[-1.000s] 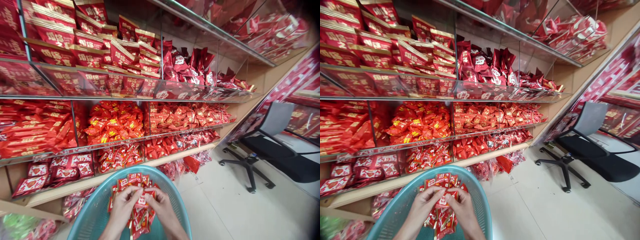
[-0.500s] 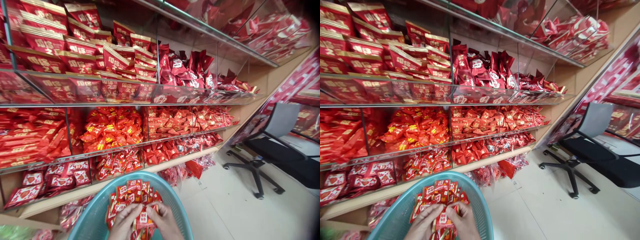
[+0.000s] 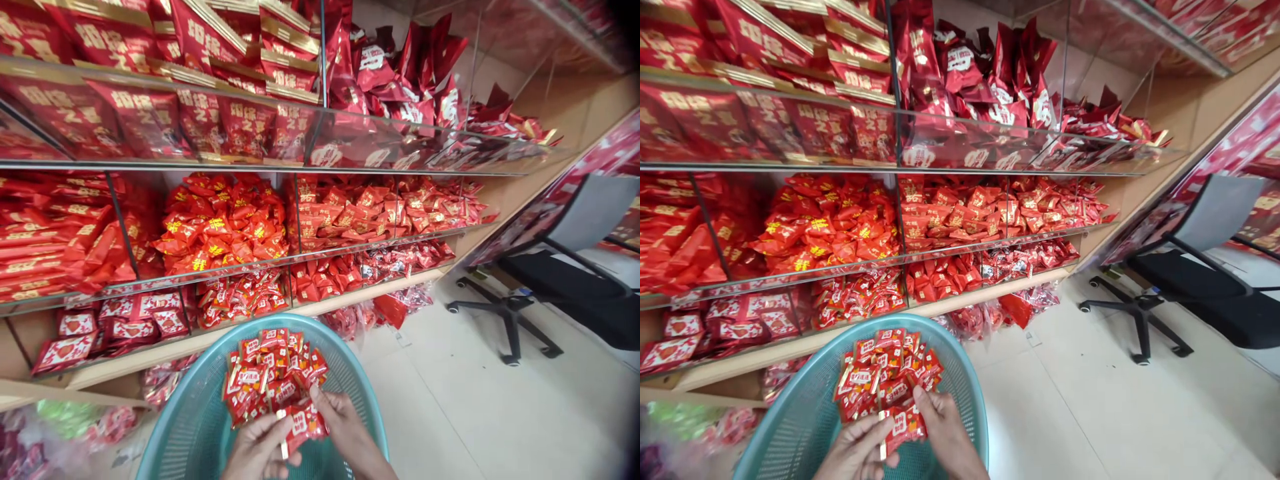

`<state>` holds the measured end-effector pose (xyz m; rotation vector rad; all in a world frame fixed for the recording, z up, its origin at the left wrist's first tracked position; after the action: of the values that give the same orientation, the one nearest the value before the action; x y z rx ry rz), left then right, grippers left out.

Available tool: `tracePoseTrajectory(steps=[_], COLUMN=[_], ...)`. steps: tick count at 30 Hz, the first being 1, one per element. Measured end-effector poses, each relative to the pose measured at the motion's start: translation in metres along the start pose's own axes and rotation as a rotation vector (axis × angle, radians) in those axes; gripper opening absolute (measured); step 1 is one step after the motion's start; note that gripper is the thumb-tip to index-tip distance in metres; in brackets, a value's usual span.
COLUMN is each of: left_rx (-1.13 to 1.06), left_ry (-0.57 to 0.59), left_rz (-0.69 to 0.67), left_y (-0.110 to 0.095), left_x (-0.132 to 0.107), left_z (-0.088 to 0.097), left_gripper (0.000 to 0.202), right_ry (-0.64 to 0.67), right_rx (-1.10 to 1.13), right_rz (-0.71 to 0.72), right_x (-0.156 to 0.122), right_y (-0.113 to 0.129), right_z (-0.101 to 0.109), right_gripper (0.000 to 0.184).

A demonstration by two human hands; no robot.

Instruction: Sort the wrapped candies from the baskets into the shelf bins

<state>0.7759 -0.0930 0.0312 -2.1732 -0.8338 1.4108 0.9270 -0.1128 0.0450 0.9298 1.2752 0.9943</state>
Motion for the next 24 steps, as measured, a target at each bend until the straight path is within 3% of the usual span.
tracePoseTrajectory(steps=[5,11,15,18,21,24], left_rx=[0.026,-0.047,-0.103,-0.107,-0.103,-0.084], left_ry=[-0.038,-0.154,-0.221,-0.247,-0.241,-0.183], left_rz=[-0.049,-0.213,-0.281,-0.271,-0.259,-0.217], left_y=[-0.029,-0.079,-0.09,-0.09,-0.086,-0.079], left_x=[-0.001,0.01,0.017,0.019,0.021,0.026], left_z=[0.012,0.048,0.064,0.064,0.055,0.035], left_gripper=[0.045,0.037,0.037,0.038,0.039,0.039], right_ry=[0.015,0.058,0.09,0.081,0.047,-0.042], right_rx=[-0.04,-0.109,-0.119,-0.134,-0.146,-0.154], right_rz=[-0.044,0.007,0.052,0.052,0.086,0.259], right_x=[0.006,0.005,0.004,0.005,0.001,-0.016], right_y=[-0.003,-0.005,-0.014,-0.018,0.01,0.073], right_z=[-0.004,-0.004,-0.004,-0.002,0.004,0.014], right_gripper=[0.063,0.051,0.045,0.041,0.037,0.03])
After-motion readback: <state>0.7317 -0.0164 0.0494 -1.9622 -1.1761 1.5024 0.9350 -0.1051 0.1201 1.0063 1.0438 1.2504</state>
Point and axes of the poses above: each hand's wrist, its own x-axis towards the middle knuckle, its own z-axis out of the back of the hand, y = z × x, the point moved 1 cm from there along x, towards the middle knuckle, and after that the axes turned 12 degrees about -x, right-handed, at the moved point
